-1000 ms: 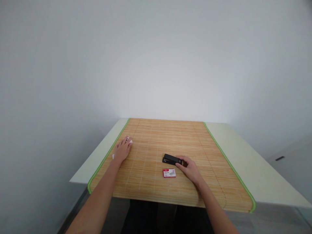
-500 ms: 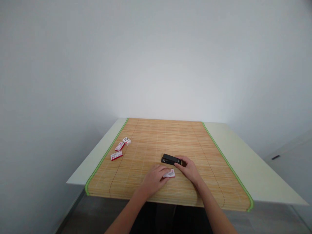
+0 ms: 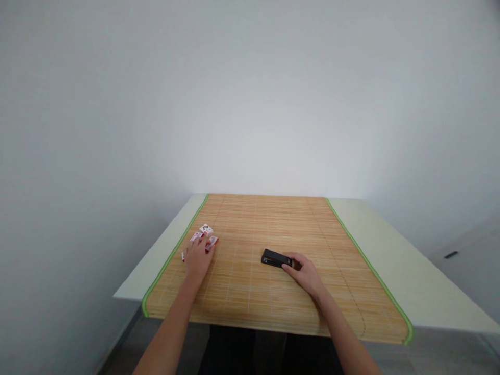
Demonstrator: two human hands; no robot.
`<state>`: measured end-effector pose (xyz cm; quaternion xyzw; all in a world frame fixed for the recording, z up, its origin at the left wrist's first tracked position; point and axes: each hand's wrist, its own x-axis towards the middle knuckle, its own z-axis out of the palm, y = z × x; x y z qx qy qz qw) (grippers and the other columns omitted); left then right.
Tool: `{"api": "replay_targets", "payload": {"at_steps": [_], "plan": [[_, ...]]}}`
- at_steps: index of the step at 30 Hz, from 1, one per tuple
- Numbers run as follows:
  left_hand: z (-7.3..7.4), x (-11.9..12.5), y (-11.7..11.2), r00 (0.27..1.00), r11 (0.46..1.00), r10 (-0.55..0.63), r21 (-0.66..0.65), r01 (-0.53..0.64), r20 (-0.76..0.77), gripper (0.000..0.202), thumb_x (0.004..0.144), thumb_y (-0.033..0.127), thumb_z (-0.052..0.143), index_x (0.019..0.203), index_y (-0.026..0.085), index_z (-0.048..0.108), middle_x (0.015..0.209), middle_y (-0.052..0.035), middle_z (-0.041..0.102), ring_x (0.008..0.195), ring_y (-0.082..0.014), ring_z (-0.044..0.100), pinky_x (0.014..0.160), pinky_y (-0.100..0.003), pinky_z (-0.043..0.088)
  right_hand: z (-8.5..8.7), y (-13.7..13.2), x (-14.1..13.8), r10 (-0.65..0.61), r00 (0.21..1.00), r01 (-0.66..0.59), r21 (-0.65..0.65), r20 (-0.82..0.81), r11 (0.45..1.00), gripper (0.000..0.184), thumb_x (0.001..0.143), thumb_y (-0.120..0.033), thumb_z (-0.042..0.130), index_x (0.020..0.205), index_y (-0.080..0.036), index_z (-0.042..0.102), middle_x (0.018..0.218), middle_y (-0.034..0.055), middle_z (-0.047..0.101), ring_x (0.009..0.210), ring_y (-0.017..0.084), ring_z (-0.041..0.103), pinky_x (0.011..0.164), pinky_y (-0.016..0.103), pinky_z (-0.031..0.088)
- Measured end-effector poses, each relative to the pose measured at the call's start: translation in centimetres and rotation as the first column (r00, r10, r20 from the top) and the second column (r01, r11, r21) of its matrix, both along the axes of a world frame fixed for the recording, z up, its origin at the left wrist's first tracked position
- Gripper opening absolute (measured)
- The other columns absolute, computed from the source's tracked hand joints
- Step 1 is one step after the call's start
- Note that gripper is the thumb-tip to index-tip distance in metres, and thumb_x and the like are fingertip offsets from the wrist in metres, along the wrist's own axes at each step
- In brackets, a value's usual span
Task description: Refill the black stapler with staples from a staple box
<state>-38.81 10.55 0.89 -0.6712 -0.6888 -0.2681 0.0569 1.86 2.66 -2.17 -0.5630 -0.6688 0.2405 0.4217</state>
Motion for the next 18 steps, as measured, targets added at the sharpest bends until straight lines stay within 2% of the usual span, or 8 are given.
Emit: {"api": "replay_targets", "payload": {"at_steps": [2,4,7,10,12,14,16,18], "plan": [[-0.2,0.8,-0.9,0.999,1.000,-0.012,0.028,0.011,0.051,0.031,0.097,0.040,0.055,0.118,0.022,0.068,0.123,-0.0123,0.064,0.119,-0.0334,0.055,0.102,-0.048,0.043,-0.1,0.0,0.0,-0.003,1.000,0.003,0.019,0.010,1.000,0.032,0.084,-0.041,0.070,0.113,-0.028,0.075,0.117,0.0069,0.074,0.109,0.027,0.067,0.100,0.043,0.051],[-0.6,2.8,-2.6,0.985,0.997,-0.075,-0.001,0.076,0.153,0.032,0.099,0.041,0.050,0.113,0.020,0.070,0.118,-0.0117,0.066,0.114,-0.0303,0.059,0.101,-0.045,0.045,0.0,0.0,-0.3,-0.013,1.000,0.012,0.035,0.028,0.999,0.031,0.085,-0.039,0.069,0.113,-0.028,0.074,0.115,0.0067,0.074,0.107,0.026,0.068,0.098,0.043,0.052],[-1.4,7.3,-6.0,0.905,0.953,-0.210,-0.127,0.273,0.369,0.038,0.102,0.046,0.045,0.115,0.022,0.070,0.116,-0.0090,0.069,0.099,-0.0250,0.066,0.091,-0.040,0.052,0.4,-0.4,-2.1,-0.042,0.997,0.037,0.072,0.067,0.997,0.027,0.085,-0.035,0.068,0.109,-0.026,0.073,0.109,0.0061,0.074,0.100,0.025,0.068,0.092,0.040,0.054],[-1.9,12.0,-8.9,0.813,0.902,-0.283,-0.148,0.406,0.508,0.045,0.101,0.050,0.046,0.128,0.021,0.067,0.125,-0.0104,0.068,0.112,-0.0257,0.065,0.100,-0.040,0.050,0.7,-1.3,-5.6,-0.071,0.993,0.062,0.093,0.089,0.994,0.025,0.085,-0.031,0.067,0.109,-0.024,0.070,0.103,0.0060,0.072,0.093,0.024,0.067,0.085,0.038,0.055],[-1.8,14.3,-9.8,0.785,0.893,-0.285,-0.146,0.426,0.549,0.046,0.101,0.050,0.045,0.133,0.022,0.064,0.130,-0.0112,0.067,0.118,-0.0268,0.063,0.103,-0.041,0.048,0.6,-2.1,-8.0,-0.062,0.994,0.053,0.101,0.084,0.993,0.033,0.086,-0.028,0.067,0.118,-0.025,0.067,0.107,0.0067,0.070,0.095,0.025,0.066,0.087,0.039,0.055],[-1.5,15.5,-10.0,0.785,0.897,-0.280,-0.140,0.419,0.552,0.043,0.100,0.048,0.047,0.132,0.024,0.064,0.128,-0.0107,0.068,0.118,-0.0275,0.062,0.102,-0.041,0.047,0.3,-2.7,-9.9,-0.015,0.996,0.004,0.122,0.091,0.992,0.050,0.082,-0.021,0.068,0.131,-0.025,0.062,0.115,0.0083,0.069,0.105,0.027,0.064,0.096,0.041,0.053],[-1.2,16.0,-9.7,0.807,0.909,-0.269,-0.139,0.394,0.526,0.036,0.099,0.043,0.051,0.126,0.025,0.066,0.120,-0.0100,0.071,0.112,-0.0275,0.064,0.097,-0.040,0.048,0.0,-3.2,-10.8,0.031,0.994,-0.045,0.137,0.105,0.990,0.062,0.078,-0.017,0.069,0.139,-0.024,0.058,0.121,0.0100,0.067,0.114,0.029,0.061,0.103,0.045,0.050],[-1.2,15.9,-9.2,0.838,0.922,-0.254,-0.141,0.361,0.483,0.029,0.097,0.037,0.054,0.119,0.025,0.068,0.113,-0.0096,0.072,0.106,-0.0268,0.065,0.093,-0.039,0.048,-0.4,-3.3,-10.8,0.061,0.994,-0.073,0.131,0.094,0.989,0.064,0.078,-0.017,0.069,0.141,-0.024,0.057,0.122,0.0105,0.067,0.114,0.029,0.061,0.104,0.047,0.050]]}}
